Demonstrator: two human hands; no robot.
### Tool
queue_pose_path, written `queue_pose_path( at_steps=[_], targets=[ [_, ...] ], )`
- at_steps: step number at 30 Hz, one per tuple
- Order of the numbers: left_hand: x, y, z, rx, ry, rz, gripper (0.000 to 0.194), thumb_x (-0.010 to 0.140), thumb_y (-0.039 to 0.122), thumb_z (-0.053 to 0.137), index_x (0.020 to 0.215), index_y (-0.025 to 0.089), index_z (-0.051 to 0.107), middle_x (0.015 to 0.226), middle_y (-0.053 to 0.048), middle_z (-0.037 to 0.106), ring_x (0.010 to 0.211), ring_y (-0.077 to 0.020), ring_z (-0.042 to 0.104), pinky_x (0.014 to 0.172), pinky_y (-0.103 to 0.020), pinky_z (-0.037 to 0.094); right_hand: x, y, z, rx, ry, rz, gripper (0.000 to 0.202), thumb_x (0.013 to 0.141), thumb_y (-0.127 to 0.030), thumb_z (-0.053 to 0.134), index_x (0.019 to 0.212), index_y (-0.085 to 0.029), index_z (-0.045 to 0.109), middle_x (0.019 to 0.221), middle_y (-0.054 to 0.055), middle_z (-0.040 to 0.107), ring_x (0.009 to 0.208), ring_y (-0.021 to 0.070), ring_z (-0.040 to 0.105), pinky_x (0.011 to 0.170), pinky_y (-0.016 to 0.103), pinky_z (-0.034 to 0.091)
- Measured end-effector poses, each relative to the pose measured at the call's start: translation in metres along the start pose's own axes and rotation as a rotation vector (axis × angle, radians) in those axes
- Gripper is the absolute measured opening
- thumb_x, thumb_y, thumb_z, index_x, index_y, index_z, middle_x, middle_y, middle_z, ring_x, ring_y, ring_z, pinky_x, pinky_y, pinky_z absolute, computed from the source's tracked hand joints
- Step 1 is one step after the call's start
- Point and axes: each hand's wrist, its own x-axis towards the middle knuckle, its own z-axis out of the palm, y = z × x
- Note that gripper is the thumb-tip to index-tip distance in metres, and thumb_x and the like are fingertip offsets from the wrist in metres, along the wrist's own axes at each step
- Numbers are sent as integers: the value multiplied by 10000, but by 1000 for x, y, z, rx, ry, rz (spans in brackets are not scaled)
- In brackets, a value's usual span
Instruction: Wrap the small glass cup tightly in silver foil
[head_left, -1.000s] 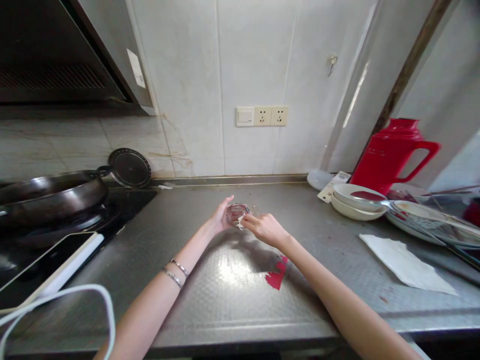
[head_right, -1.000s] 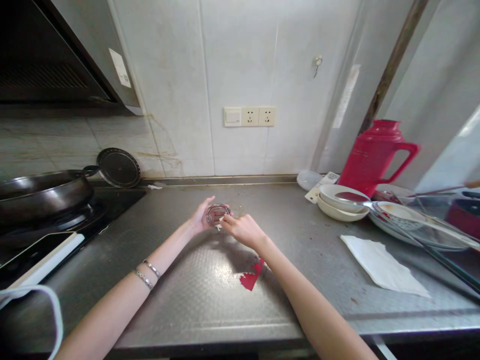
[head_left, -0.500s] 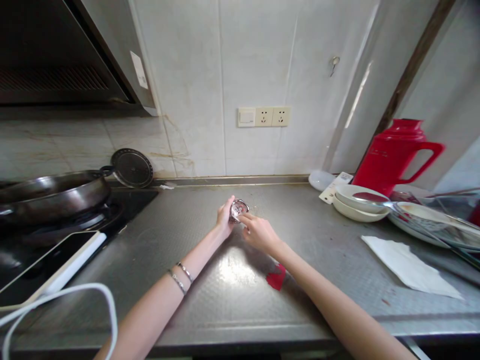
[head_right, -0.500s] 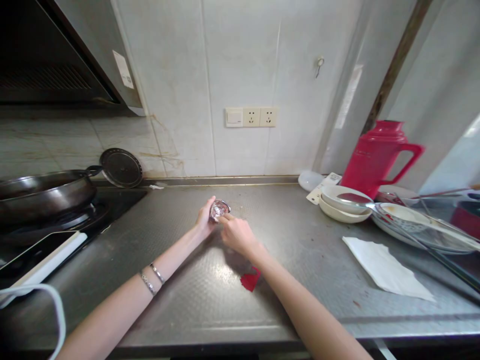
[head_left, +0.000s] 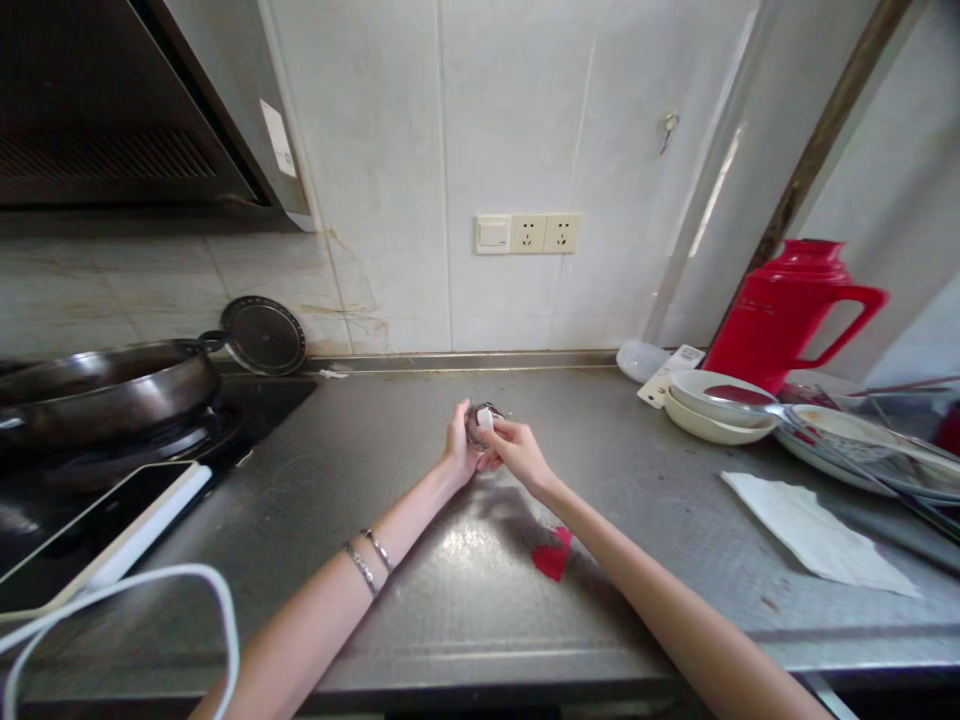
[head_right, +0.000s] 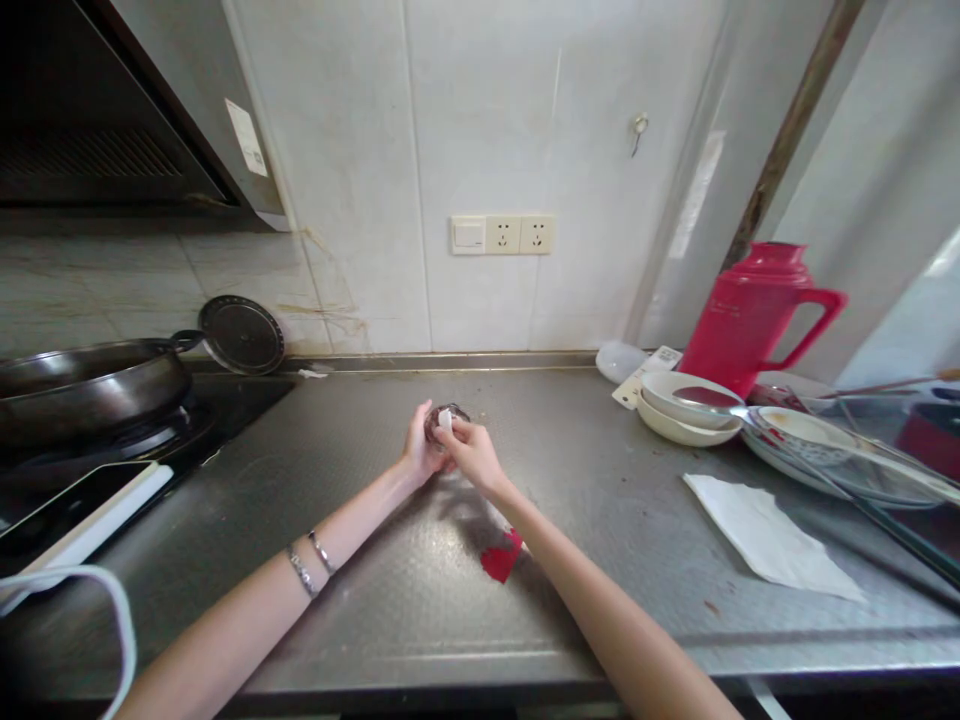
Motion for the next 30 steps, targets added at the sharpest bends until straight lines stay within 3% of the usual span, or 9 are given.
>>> queue_pose_path(
  at_steps=[3, 6, 9, 14, 18, 20, 23, 26, 30],
  targets=[
    [-2, 4, 1, -78, -64, -3, 240, 791, 302, 467, 655, 139, 580, 566, -31, 616, 487, -136, 558, 498, -241, 421, 4, 0, -9, -16, 34, 22, 383, 756, -550, 564, 716, -169, 573, 475, -34, 552, 406, 148, 595, 365, 205, 406],
    [-5, 6, 1, -64, -172, -143, 250, 781, 283, 445, 741, 114, 625, 645, -86, 655, 553, -191, 600, 541, -301, 463, 9, -1, -24, -17, 75, 48, 359, 735, -523, 585, 724, -164, 584, 425, -39, 534, 376, 146, 575, 368, 211, 416],
    [-5, 9, 1, -48, -225, -196, 266, 819, 293, 435, 838, 118, 635, 736, -110, 681, 619, -224, 628, 569, -342, 480, 11, -6, -41, 19, 117, 53, 338, 717, -476, 597, 789, -147, 630, 518, -6, 602, 391, 132, 569, 383, 215, 424],
    [2, 13, -1, -18, -135, -228, 389, 896, 449, 397, 841, 135, 621, 773, -120, 693, 640, -246, 655, 527, -310, 455, 16, -6, -64, 10, 359, -93, 372, 706, -488, 600, 825, -141, 659, 848, 69, 680, 734, 183, 649, 549, 240, 506],
    [1, 16, -7, 57, -132, -321, 469, 893, 506, 361, 851, 127, 634, 783, -140, 706, 559, -243, 652, 428, -264, 394, 17, 0, -72, -254, 476, -275, 393, 811, -506, 498, 773, -145, 648, 810, 56, 674, 785, 196, 632, 685, 285, 513],
    [-2, 17, -13, 83, -135, -379, 493, 885, 513, 351, 879, 117, 644, 793, -157, 708, 554, -251, 654, 411, -263, 388, 13, 1, -70, -465, 459, -364, 380, 876, -459, 438, 809, -154, 655, 809, 55, 689, 793, 201, 645, 731, 289, 499],
    [-10, 20, -20, 86, -141, -436, 537, 855, 545, 354, 885, 99, 651, 789, -173, 707, 578, -275, 663, 410, -271, 396, 7, 2, -61, -683, 335, -450, 325, 919, -375, 407, 944, -170, 658, 931, 78, 719, 867, 215, 672, 789, 294, 491],
    [-15, 25, -24, 64, -215, -449, 503, 838, 507, 381, 876, 83, 649, 798, -171, 708, 604, -291, 670, 417, -277, 402, 4, 4, -50, -763, 244, -497, 294, 935, -314, 395, 1031, -179, 638, 1022, 91, 716, 925, 218, 680, 803, 295, 500],
    [-15, 30, -24, 42, -319, -402, 439, 859, 436, 395, 898, 76, 645, 836, -177, 709, 635, -289, 678, 409, -262, 383, 5, 10, -46, -779, 227, -570, 279, 943, -266, 393, 1061, -197, 636, 1038, 83, 717, 934, 211, 687, 791, 299, 530]
  ],
)
